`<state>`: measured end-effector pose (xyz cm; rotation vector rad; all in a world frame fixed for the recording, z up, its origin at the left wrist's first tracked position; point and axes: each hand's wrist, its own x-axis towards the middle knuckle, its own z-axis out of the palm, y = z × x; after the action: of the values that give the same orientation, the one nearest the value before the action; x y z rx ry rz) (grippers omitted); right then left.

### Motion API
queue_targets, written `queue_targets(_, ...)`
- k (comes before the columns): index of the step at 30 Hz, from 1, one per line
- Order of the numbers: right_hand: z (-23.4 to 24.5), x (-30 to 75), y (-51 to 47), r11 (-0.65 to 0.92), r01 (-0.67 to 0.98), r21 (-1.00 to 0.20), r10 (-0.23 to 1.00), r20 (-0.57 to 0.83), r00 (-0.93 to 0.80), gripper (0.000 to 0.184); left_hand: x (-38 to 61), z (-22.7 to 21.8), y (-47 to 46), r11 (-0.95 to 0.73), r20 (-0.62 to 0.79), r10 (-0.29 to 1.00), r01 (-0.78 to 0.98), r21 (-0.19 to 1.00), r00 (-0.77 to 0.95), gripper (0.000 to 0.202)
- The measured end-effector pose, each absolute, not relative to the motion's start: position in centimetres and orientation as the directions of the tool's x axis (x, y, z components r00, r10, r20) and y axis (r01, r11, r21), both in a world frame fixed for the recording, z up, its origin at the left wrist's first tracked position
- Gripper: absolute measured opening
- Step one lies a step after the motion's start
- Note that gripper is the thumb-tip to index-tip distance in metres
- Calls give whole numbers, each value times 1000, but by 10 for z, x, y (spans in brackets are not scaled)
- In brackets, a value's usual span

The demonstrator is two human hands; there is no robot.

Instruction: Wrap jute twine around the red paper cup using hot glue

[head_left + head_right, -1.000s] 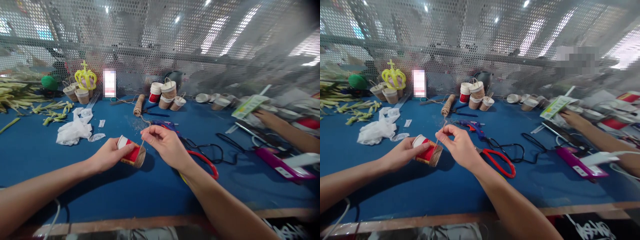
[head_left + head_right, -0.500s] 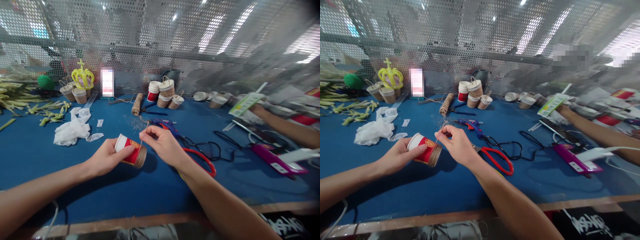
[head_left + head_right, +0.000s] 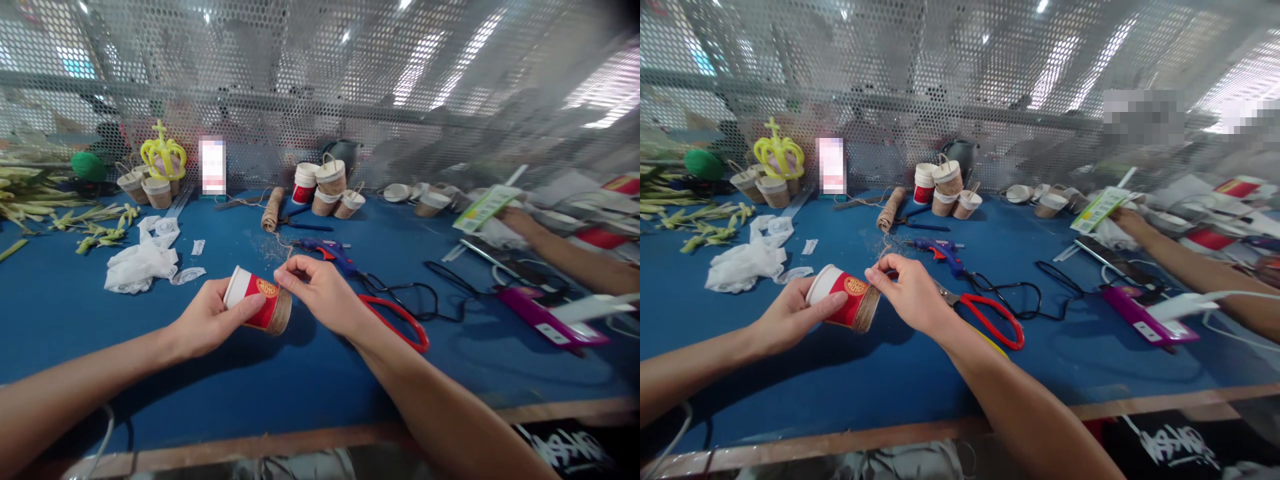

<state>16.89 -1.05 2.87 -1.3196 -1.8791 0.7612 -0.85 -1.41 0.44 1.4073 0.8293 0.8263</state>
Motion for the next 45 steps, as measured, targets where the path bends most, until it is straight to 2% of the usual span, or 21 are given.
queue_targets(17,29,167,-13,240,494,-836,961,130,-246,19,-13,1,-15,-306,166,830,185,934,532,33)
queue_targets(22,27,166,-14,104,437,-894,981,19,-195,20,-11,0,-10,-384,214,796,198,902,567,31)
queue_targets(24,26,166,-14,25,406,-913,983,-52,-177,24,-11,0,-8,-481,300,755,180,858,583,28)
queue_targets(27,22,166,-12,-131,301,-945,966,-190,-175,29,-12,-1,-4,-602,396,702,196,774,592,24)
queue_targets(30,17,166,-9,-292,81,-953,933,-302,-197,32,-12,-3,0,-669,436,646,190,719,626,19)
queue_targets(33,13,165,-7,-334,-109,-936,937,-316,-148,34,-11,-5,4,-748,507,562,140,649,653,15)
queue_targets(35,11,164,-6,-330,-158,-931,943,-317,-103,33,-11,-5,7,-767,522,521,104,633,675,15)
queue_targets(40,8,167,-5,-305,-81,-949,952,-304,-33,30,-9,-4,10,-745,476,475,51,665,740,22)
queue_targets(45,-2,174,-3,-247,50,-968,965,-250,-73,34,-8,-5,9,-592,357,602,99,800,714,21)
